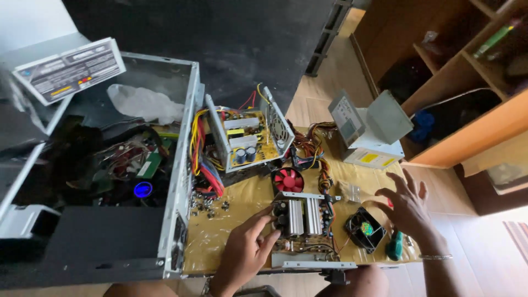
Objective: Disassembling a heatsink fan from a computer power supply unit and cleaning the components.
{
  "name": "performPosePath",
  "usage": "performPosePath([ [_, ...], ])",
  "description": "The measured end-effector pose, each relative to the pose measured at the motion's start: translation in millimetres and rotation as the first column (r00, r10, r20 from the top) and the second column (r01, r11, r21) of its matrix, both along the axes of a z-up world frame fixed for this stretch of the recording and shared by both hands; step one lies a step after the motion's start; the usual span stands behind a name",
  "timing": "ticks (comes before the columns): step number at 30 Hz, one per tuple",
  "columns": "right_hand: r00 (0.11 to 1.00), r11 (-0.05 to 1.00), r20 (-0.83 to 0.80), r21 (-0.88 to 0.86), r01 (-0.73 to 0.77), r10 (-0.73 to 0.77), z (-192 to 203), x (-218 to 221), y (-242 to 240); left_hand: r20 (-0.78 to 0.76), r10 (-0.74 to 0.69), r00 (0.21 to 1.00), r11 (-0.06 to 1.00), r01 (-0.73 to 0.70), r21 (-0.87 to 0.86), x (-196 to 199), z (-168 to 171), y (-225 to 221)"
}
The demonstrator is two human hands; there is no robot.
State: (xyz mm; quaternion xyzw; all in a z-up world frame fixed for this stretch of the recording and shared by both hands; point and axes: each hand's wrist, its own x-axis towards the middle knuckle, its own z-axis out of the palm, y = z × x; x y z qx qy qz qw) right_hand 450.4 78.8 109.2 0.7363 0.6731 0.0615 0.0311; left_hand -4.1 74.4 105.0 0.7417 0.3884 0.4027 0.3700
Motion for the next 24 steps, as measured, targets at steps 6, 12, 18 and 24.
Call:
performPosePath([
  [6,0.904,0.927,-0.427,0.351,0.133,0.032,94,-67,-43,0.052,0.018,0.998,1.0,-0.017,-0.011,0,0,-3],
  [12,0.854,0.751,-0.493,0.624,0.215,0.165,130,-135,-112,0.007,-0.132,0.991,0.991,0.132,0.008,9,26,-10],
  [18,0.795,0.784,-0.456,0.619,-0.04,0.4,118,-167,-99,-0.089,-0.293,0.952,0.956,0.289,-0.055,12,34,-14],
  [24,0.646,0.847,-0.574,0.477,-0.236,0.503,76,-172,-61,-0.047,-0.356,0.933,0.933,0.358,0.037,9,40,-17],
])
